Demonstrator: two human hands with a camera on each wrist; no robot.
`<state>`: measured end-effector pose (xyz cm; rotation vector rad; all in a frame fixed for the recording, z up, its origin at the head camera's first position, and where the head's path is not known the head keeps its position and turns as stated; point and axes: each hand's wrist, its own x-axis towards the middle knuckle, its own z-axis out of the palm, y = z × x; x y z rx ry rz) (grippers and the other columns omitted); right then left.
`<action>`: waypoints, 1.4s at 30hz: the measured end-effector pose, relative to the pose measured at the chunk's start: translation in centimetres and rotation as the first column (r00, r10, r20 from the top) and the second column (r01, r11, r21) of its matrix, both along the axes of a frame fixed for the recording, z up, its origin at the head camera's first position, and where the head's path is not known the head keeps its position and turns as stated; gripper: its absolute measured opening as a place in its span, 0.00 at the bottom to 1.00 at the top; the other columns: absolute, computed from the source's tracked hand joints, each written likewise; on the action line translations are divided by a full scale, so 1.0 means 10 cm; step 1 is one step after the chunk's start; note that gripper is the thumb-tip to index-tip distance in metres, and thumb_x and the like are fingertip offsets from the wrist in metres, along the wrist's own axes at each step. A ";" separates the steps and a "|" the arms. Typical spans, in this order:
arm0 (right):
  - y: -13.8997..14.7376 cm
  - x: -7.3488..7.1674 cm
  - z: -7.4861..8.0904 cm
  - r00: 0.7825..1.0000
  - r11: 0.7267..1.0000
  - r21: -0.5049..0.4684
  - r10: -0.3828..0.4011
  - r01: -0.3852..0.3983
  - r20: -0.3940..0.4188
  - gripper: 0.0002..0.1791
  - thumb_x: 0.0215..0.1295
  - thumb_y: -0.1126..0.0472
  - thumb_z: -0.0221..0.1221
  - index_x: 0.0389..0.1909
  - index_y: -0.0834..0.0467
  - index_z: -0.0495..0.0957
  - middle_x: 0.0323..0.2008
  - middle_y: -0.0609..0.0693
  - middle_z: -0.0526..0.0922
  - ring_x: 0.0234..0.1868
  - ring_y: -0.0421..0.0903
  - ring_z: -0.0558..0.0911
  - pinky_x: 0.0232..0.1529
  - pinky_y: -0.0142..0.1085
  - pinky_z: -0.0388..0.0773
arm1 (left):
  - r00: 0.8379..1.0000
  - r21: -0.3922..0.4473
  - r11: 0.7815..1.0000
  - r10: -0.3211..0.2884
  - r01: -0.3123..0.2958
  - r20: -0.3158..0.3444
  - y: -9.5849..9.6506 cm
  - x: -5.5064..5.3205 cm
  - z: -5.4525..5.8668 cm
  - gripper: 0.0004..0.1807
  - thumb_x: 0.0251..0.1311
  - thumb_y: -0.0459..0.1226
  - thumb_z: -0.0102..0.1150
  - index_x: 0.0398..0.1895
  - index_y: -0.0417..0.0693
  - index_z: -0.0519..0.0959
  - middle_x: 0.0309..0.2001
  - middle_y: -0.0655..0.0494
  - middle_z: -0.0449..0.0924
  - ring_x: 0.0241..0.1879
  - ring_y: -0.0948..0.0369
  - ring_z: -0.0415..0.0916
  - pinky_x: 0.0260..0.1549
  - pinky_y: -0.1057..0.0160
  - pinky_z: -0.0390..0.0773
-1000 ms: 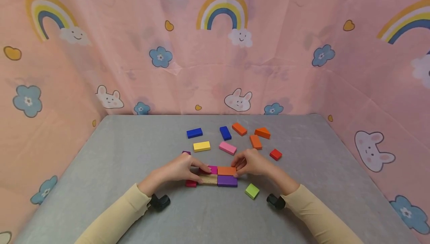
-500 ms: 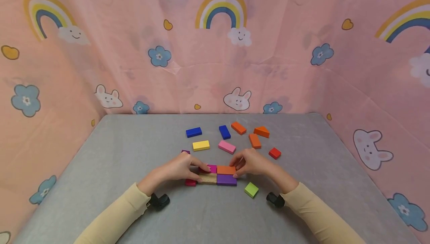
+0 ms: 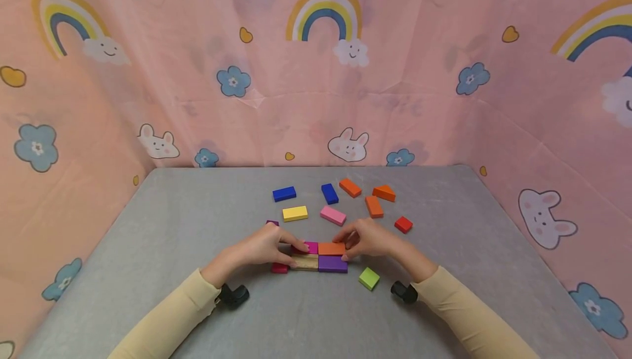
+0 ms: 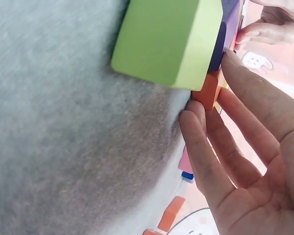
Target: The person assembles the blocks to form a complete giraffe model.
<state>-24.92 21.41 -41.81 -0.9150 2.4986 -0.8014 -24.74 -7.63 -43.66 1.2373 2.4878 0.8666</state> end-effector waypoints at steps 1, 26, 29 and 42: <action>0.00 0.00 0.00 1.000 1.000 -0.002 0.002 -0.002 -0.001 0.21 0.53 0.55 0.69 0.48 0.56 0.82 0.45 0.49 0.85 0.40 0.44 0.83 0.42 0.35 0.82 | 1.000 0.000 1.000 0.001 -0.001 0.000 0.00 0.00 0.00 0.17 0.50 0.42 0.71 0.46 0.60 0.85 0.45 0.68 0.84 0.46 0.76 0.77 0.48 0.73 0.75; 0.08 -0.05 0.03 1.000 1.000 -0.011 -0.018 0.018 0.022 0.22 0.54 0.53 0.68 0.50 0.57 0.81 0.45 0.50 0.84 0.42 0.46 0.84 0.44 0.35 0.81 | 1.000 -0.011 1.000 -0.002 0.002 0.002 0.00 0.02 0.04 0.17 0.50 0.42 0.71 0.46 0.58 0.85 0.45 0.66 0.84 0.47 0.75 0.77 0.48 0.73 0.75; 0.19 -0.09 0.07 0.996 0.995 -0.042 -0.088 0.088 -0.014 0.23 0.56 0.52 0.67 0.50 0.61 0.80 0.46 0.55 0.84 0.42 0.47 0.84 0.43 0.37 0.81 | 1.000 -0.014 1.000 0.000 0.000 0.008 0.00 0.03 0.04 0.17 0.50 0.42 0.70 0.47 0.58 0.84 0.46 0.66 0.84 0.47 0.75 0.77 0.48 0.73 0.75; 0.63 -0.35 0.01 0.815 0.844 -0.047 -0.528 0.534 -0.239 0.27 0.55 0.54 0.68 0.51 0.68 0.78 0.44 0.64 0.83 0.45 0.57 0.83 0.45 0.48 0.80 | 1.000 -0.017 1.000 0.011 -0.011 0.023 0.01 0.04 0.05 0.18 0.51 0.41 0.70 0.47 0.58 0.84 0.46 0.67 0.84 0.47 0.75 0.77 0.49 0.72 0.75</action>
